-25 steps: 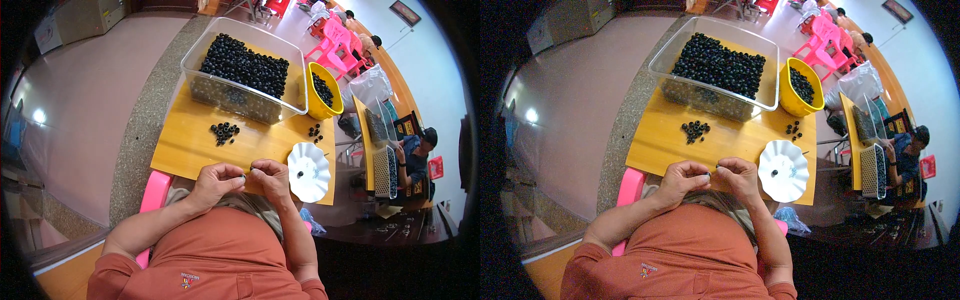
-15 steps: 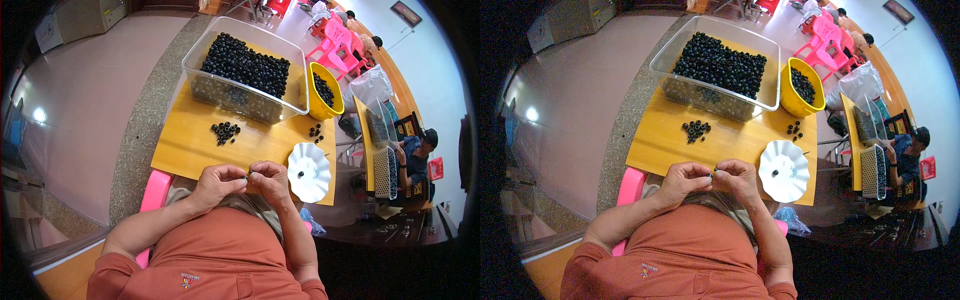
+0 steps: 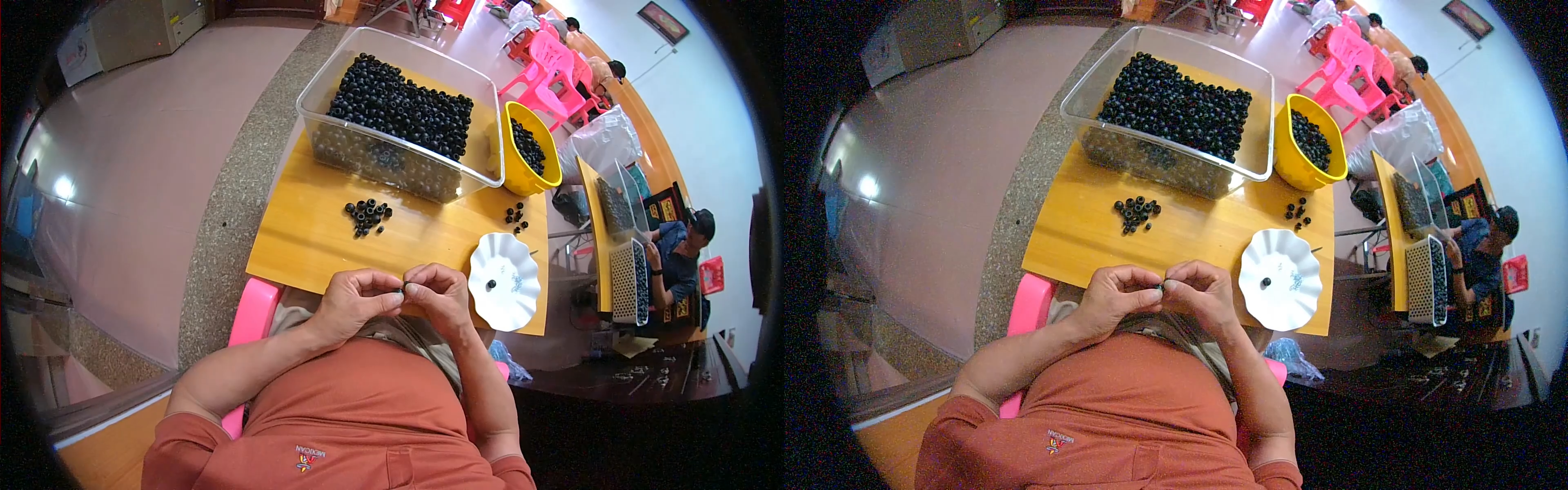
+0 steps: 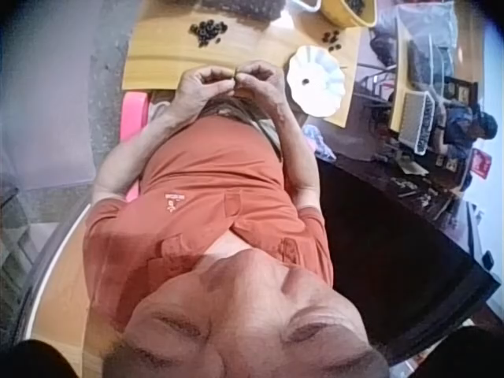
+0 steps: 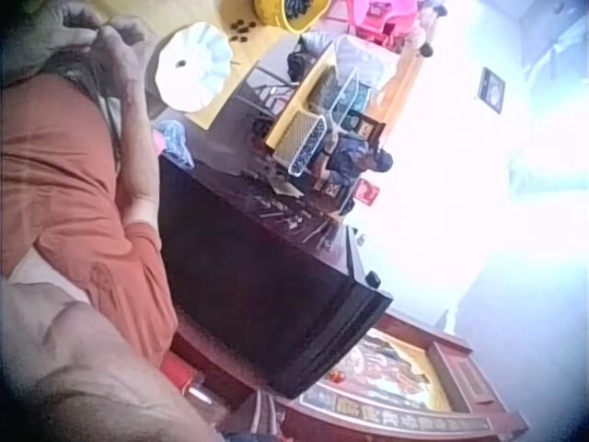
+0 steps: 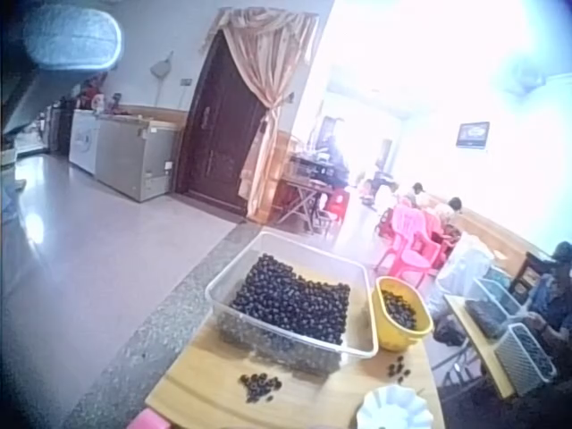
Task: Sorting and inspecting small black berries into different containers on a table.
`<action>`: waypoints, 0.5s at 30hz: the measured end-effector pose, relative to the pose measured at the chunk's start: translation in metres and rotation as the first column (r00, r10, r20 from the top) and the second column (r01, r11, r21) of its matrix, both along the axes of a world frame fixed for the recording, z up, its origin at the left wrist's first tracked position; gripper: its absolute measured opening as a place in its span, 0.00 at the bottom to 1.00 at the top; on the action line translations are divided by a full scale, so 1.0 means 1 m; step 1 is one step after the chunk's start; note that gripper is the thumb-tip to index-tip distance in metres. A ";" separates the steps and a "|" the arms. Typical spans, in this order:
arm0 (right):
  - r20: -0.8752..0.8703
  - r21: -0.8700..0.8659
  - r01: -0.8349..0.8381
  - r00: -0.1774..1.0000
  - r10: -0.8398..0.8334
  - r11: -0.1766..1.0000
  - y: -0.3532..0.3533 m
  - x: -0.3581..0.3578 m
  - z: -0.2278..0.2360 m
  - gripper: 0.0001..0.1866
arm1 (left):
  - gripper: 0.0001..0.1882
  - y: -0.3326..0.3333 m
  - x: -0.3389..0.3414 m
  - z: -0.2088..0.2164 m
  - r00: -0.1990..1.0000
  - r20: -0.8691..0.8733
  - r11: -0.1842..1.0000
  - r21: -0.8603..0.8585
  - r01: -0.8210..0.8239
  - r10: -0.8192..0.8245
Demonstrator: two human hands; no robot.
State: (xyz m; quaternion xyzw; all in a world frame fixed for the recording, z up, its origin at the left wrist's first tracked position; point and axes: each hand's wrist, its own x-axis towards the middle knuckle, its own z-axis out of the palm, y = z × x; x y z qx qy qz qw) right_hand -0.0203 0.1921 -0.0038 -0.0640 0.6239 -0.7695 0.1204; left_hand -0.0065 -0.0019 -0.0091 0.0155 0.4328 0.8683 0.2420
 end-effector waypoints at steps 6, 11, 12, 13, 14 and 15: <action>0.014 -0.015 -0.006 1.000 0.006 1.000 0.004 0.000 -0.002 0.04 | 0.11 0.001 0.000 -0.001 1.000 0.000 1.000 -0.006 -0.007 0.007; 0.045 0.048 0.088 0.995 -0.090 0.995 -0.001 0.001 -0.002 0.08 | 0.10 0.000 0.000 0.000 1.000 0.017 1.000 -0.015 -0.012 0.012; -0.037 0.048 0.073 0.997 -0.072 0.996 0.001 0.000 -0.006 0.09 | 0.10 0.001 0.000 0.001 1.000 0.015 1.000 -0.014 -0.009 0.010; -0.038 0.047 0.073 0.997 -0.071 0.996 0.002 -0.001 -0.008 0.09 | 0.10 0.001 0.000 0.001 1.000 0.019 1.000 -0.010 -0.012 0.013; -0.020 0.049 0.064 0.998 -0.063 0.997 0.003 0.000 -0.009 0.09 | 0.10 0.001 0.000 0.001 1.000 0.023 1.000 -0.005 -0.015 0.015; -0.003 0.050 0.055 0.998 -0.055 0.997 0.004 0.001 -0.009 0.09 | 0.10 0.001 0.000 0.001 1.000 0.023 1.000 -0.005 -0.015 0.015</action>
